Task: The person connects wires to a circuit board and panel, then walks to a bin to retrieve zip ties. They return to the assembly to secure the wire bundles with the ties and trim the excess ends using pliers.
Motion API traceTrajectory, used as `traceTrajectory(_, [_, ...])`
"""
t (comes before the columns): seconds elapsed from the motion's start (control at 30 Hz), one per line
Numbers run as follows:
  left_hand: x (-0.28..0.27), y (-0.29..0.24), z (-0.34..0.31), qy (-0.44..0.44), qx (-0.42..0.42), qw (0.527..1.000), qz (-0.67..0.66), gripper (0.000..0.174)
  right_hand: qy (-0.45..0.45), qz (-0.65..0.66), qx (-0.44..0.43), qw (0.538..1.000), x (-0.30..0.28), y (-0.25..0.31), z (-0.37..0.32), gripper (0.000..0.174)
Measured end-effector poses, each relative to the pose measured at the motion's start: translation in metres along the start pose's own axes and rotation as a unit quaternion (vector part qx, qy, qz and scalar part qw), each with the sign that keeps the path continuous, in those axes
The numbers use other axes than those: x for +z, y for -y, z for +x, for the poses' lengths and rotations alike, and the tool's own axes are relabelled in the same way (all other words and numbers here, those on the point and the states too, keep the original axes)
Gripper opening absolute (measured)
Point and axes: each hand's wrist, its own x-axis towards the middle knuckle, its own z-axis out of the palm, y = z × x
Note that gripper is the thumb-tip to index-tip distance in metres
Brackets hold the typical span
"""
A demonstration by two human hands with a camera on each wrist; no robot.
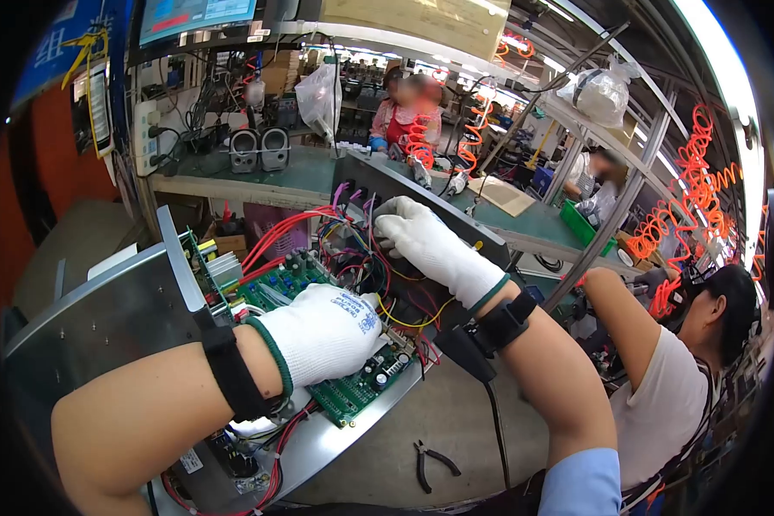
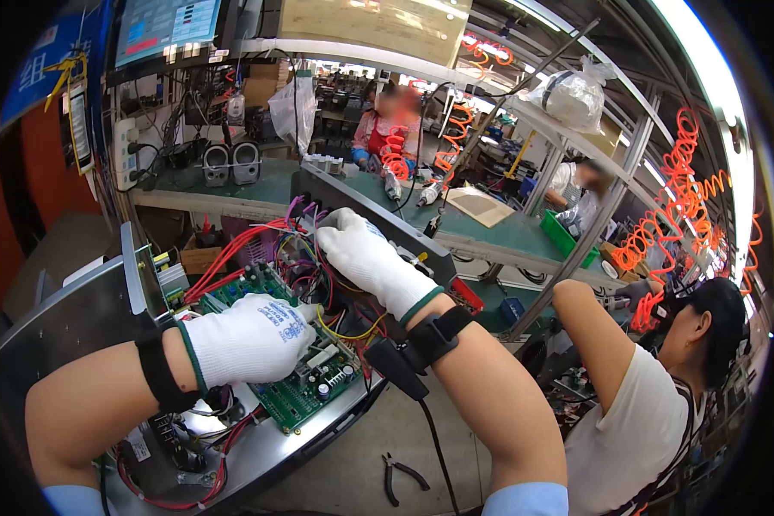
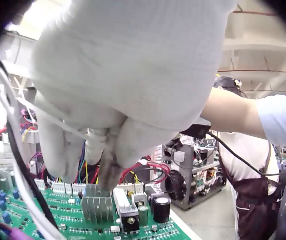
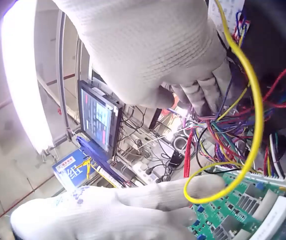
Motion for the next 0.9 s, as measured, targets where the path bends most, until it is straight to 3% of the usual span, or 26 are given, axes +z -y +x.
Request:
traceTrajectory(0.1, [-0.006, 0.003, 0.009, 0.021, -0.028, 0.999, 0.019, 0.026, 0.051, -0.033, 0.055, 0.997, -0.008, 0.022, -0.010, 0.035])
traceTrajectory(0.2, [-0.006, 0.013, 0.016, 0.024, -0.047, 0.999, 0.008, 0.027, 0.090, -0.080, 0.034, 0.992, -0.023, 0.032, -0.022, 0.036])
traceTrajectory(0.3, [-0.003, 0.016, 0.017, -0.002, -0.060, 0.998, -0.016, 0.026, 0.135, -0.123, 0.020, 0.983, -0.032, 0.041, -0.032, 0.049])
traceTrajectory(0.37, [-0.002, 0.015, 0.018, 0.007, -0.063, 0.998, -0.018, 0.026, 0.180, -0.179, -0.001, 0.967, -0.034, 0.045, -0.037, 0.069])
traceTrajectory(0.47, [0.000, 0.016, 0.020, 0.007, -0.066, 0.998, -0.022, 0.026, 0.220, -0.223, -0.043, 0.949, -0.033, 0.050, -0.042, 0.074])
traceTrajectory(0.6, [-0.003, 0.010, 0.004, 0.003, -0.054, 0.998, -0.030, 0.024, 0.181, -0.238, -0.038, 0.953, -0.031, 0.054, -0.044, 0.069])
traceTrajectory(0.63, [0.000, 0.010, 0.000, -0.041, -0.062, 0.996, -0.048, 0.024, 0.110, -0.263, -0.063, 0.957, -0.031, 0.057, -0.048, 0.061])
traceTrajectory(0.67, [0.003, 0.009, -0.003, -0.084, -0.068, 0.992, -0.065, 0.024, 0.044, -0.240, -0.115, 0.963, -0.034, 0.064, -0.055, 0.044])
traceTrajectory(0.7, [0.005, 0.008, -0.003, -0.150, -0.107, 0.977, -0.104, 0.021, 0.007, -0.206, -0.133, 0.970, -0.039, 0.074, -0.064, 0.039])
traceTrajectory(0.77, [-0.006, 0.002, -0.016, -0.180, -0.122, 0.964, -0.150, 0.021, -0.051, -0.138, -0.181, 0.972, -0.047, 0.086, -0.082, 0.033])
traceTrajectory(0.9, [-0.010, -0.001, -0.022, -0.247, -0.122, 0.937, -0.214, 0.021, 0.001, -0.180, -0.165, 0.970, -0.042, 0.081, -0.111, 0.036])
